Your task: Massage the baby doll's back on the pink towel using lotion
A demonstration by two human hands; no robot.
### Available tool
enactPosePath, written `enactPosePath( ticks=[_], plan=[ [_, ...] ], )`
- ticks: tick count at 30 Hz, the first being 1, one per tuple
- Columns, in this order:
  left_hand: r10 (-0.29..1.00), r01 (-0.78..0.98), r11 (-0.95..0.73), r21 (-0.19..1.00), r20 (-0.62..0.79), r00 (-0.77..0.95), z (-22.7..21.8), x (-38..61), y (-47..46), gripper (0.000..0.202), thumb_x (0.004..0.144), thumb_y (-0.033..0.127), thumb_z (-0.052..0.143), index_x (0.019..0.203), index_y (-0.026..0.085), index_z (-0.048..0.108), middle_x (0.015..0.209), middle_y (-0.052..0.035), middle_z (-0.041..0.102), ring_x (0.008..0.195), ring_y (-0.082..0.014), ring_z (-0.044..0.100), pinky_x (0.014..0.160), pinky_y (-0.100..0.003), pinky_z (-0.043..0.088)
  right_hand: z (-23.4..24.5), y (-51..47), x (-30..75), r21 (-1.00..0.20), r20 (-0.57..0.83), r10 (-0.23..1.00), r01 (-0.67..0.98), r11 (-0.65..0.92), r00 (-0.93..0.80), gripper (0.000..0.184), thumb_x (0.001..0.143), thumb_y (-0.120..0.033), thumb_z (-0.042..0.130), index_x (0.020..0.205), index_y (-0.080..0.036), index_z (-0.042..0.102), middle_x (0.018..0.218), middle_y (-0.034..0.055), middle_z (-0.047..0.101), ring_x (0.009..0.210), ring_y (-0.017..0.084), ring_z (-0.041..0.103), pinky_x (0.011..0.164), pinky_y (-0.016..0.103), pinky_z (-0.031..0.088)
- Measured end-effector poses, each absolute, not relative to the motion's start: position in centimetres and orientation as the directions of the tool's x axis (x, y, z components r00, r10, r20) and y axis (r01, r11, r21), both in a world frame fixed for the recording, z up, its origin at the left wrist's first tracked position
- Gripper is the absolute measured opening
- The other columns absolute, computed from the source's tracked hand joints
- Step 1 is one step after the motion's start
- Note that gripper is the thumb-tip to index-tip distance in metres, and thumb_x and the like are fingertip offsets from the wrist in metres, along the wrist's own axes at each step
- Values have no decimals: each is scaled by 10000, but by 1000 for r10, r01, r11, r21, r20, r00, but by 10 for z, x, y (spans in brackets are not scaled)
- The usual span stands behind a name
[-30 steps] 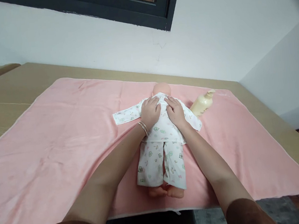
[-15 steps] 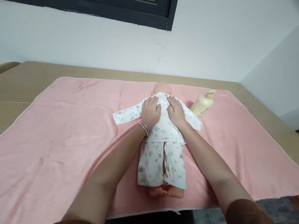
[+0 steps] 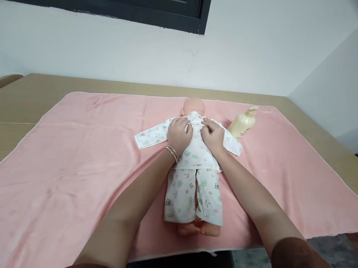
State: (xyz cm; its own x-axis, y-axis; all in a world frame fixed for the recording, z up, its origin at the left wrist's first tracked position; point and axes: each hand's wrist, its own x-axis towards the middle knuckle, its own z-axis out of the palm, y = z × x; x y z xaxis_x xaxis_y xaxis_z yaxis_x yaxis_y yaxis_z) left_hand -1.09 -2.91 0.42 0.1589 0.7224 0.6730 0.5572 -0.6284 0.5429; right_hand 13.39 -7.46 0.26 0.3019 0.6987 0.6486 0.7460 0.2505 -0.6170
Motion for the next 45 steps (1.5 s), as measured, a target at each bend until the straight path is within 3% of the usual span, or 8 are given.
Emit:
enactPosePath(
  ticks=[6,10,15,21,25,31,35,45],
  plan=[
    [786,608,-568,554,585,201,3,-10,-25,347,884,241,506,1186,148,650,1272,-105,669,1230,-270,567,1116,-445,415,7,-64,141,-541,547,827,808,235,126,428,915,-267,446,1273,-145,645,1398,106,571,1354,261,480,1173,476,345],
    [783,586,-596,548,558,275,3,-10,-21,396,913,231,448,1264,155,617,1376,-95,612,1335,-270,502,1176,-484,347,6,-59,146,-450,499,866,864,227,32,510,896,-213,417,1384,-167,560,1491,90,472,1419,278,386,1183,529,290],
    [726,513,-667,540,623,289,3,-11,-21,347,892,177,472,1170,180,680,1297,-76,671,1277,-227,564,1154,-446,397,4,-60,145,-456,576,817,846,276,43,473,839,-174,423,1228,-202,690,1402,70,570,1329,254,503,1145,499,357],
    [698,496,-676,545,691,191,2,-10,-25,201,877,211,552,977,194,725,1131,-70,741,1132,-216,638,1078,-417,475,4,-71,136,-553,678,703,779,295,215,324,802,-207,495,970,-195,772,1179,84,710,1149,228,641,1071,419,462],
    [721,542,-629,558,679,137,2,-10,-27,193,869,223,560,984,181,709,1110,-86,735,1113,-228,635,1061,-402,478,6,-72,133,-596,618,737,774,213,273,360,852,-252,471,1076,-179,742,1235,87,684,1221,238,595,1101,431,434],
    [815,635,-512,579,562,145,1,-9,-23,375,879,276,533,1227,162,614,1320,-120,637,1297,-300,530,1144,-493,384,9,-63,138,-459,502,857,876,150,117,521,906,-286,409,1370,-103,558,1468,155,486,1390,323,412,1168,542,300],
    [825,636,-531,560,515,234,1,-10,-19,414,907,272,472,1294,166,578,1411,-118,577,1382,-305,453,1185,-538,311,8,-60,140,-430,465,882,891,147,79,573,898,-250,389,1459,-147,451,1532,117,410,1435,313,340,1184,565,251],
    [730,541,-668,511,591,343,8,-14,-19,380,892,154,423,1190,174,659,1303,-70,660,1242,-220,564,1129,-426,403,7,-61,142,-452,506,861,863,224,42,506,874,-190,402,1328,-237,620,1462,56,511,1383,271,432,1171,549,284]
  ],
)
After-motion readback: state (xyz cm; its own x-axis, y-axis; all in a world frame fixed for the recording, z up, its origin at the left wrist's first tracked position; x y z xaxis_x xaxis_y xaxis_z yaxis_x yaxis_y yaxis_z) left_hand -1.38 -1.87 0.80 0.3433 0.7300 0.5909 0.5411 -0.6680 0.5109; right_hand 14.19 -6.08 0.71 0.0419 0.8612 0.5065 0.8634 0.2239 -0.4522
